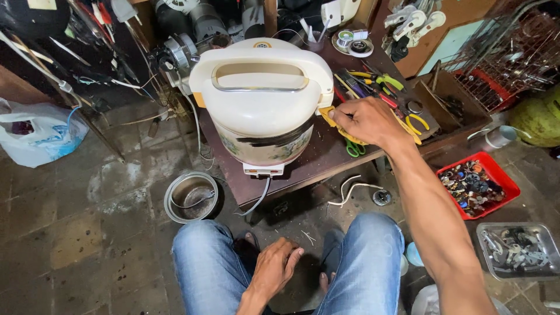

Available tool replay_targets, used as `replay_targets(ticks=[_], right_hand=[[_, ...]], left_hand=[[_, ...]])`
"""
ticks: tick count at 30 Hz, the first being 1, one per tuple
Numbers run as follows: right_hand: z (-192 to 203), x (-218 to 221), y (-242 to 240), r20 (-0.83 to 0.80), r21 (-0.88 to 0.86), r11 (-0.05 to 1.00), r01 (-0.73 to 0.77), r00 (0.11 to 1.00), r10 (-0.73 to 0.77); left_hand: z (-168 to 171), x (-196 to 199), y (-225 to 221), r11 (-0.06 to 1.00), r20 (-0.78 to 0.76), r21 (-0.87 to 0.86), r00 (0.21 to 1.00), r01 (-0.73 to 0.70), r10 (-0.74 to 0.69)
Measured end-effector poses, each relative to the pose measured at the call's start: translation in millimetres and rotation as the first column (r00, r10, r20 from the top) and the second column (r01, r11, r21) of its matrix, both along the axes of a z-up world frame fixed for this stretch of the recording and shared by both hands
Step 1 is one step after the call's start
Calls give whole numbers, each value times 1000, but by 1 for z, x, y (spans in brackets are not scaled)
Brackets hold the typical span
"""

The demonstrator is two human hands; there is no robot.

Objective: Applying paint to a rice cooker using a brush and preparing material by hand.

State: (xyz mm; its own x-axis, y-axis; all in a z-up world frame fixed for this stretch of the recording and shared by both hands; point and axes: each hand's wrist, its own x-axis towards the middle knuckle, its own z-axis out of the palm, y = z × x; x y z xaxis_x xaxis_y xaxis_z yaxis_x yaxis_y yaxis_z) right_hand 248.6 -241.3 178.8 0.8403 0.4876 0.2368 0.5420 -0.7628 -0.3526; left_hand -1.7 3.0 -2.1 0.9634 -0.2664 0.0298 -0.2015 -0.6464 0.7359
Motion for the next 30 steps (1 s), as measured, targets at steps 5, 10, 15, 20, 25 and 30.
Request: replay_targets(ticks=[5, 10, 15, 20, 25, 30], right_hand=[[1, 2, -3, 105, 71, 996, -52, 993, 44], [-2, 3, -2, 15, 17, 999, -42, 999, 41], [-3, 2, -5, 66, 79, 994, -76, 995, 71], [-4, 3, -3, 29, 1, 1000, -31, 999, 31], [-6, 5, -5, 119, 85, 991, -103, 989, 93], [-4, 3, -2, 21, -9, 1000, -12, 1000, 12]], left_hand=[[2, 1, -1, 1000, -13, -7, 1000, 10, -10], [5, 1, 0, 1000, -6, -8, 1000, 17, -17], [-2, 0, -2, 1000, -13, 10, 1000, 22, -22], [0, 1, -1, 1000, 6, 10, 1000, 25, -25], [-1, 1, -1, 999, 29, -29, 999, 39, -38], [-4, 0, 0, 999, -15, 24, 999, 33, -32]])
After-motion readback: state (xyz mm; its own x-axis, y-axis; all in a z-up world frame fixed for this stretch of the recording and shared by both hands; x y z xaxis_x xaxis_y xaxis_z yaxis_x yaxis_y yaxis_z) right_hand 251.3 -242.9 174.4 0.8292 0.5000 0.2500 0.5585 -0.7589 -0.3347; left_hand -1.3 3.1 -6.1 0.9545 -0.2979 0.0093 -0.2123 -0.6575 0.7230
